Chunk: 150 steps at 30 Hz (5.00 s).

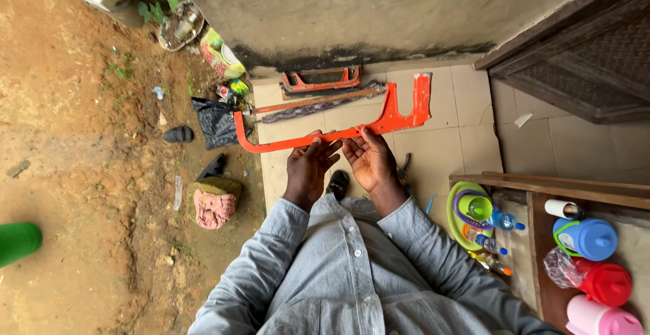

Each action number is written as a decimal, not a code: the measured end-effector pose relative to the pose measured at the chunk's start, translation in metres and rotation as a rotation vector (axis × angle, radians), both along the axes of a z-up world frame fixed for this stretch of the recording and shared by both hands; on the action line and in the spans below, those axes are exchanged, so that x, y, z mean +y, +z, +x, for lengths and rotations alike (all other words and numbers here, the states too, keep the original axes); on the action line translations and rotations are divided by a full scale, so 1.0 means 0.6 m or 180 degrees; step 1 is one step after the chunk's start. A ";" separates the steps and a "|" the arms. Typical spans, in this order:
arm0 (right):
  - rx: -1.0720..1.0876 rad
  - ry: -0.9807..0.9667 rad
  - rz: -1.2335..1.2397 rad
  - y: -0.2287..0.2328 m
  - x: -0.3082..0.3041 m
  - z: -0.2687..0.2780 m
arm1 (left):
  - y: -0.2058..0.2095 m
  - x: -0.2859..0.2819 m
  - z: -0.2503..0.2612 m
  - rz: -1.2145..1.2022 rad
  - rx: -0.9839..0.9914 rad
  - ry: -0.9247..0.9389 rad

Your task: Assembling a television antenna from various metal components.

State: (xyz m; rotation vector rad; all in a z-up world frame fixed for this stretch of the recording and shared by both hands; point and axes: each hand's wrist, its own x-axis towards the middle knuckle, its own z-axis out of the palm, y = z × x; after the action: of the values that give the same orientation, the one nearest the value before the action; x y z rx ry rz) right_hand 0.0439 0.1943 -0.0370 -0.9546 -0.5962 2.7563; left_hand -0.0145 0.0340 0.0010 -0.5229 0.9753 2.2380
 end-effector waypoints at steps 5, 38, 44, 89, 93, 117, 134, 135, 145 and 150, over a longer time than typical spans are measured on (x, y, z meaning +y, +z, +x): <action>-0.0056 0.0009 -0.0005 -0.004 0.020 -0.020 | -0.008 0.019 -0.023 -0.0122 0.0001 -0.0096; -0.0568 -0.0256 -0.0052 -0.080 0.050 -0.234 | -0.072 0.054 -0.276 -0.0381 -0.0074 -0.0505; -0.0894 -0.0209 -0.0223 -0.041 0.051 -0.243 | -0.116 0.069 -0.268 -0.0326 -0.0159 -0.0448; -0.1409 -0.0079 -0.0274 -0.822 0.228 -0.436 | -0.828 0.239 -0.426 -0.0315 -0.1355 0.0579; -0.1268 -0.0133 -0.0303 -0.937 0.232 -0.449 | -0.884 0.250 -0.447 -0.0317 -0.1388 0.0725; -0.0990 0.0045 -0.0177 -1.182 0.246 -0.495 | -1.090 0.289 -0.491 -0.0117 -0.1414 0.0746; -0.1601 -0.0019 -0.0122 -1.202 0.265 -0.512 | -1.188 0.301 -0.482 -0.0090 -0.1204 0.0256; -0.1452 0.0017 -0.0059 -1.200 0.272 -0.520 | -1.192 0.307 -0.487 0.0150 -0.1204 0.0397; -0.0983 -0.0242 -0.0078 -1.139 0.241 -0.459 | -1.055 0.313 -0.431 -0.0121 -0.0623 -0.0016; -0.1164 -0.0257 0.0082 -0.952 0.213 -0.420 | -0.964 0.287 -0.365 -0.0138 -0.0183 -0.0261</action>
State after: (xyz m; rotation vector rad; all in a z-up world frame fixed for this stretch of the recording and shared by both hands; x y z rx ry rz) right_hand -0.2083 0.3221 -0.6083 -1.4565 -0.6262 2.5119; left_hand -0.2336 0.2061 -0.5773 -0.5536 0.9996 2.1221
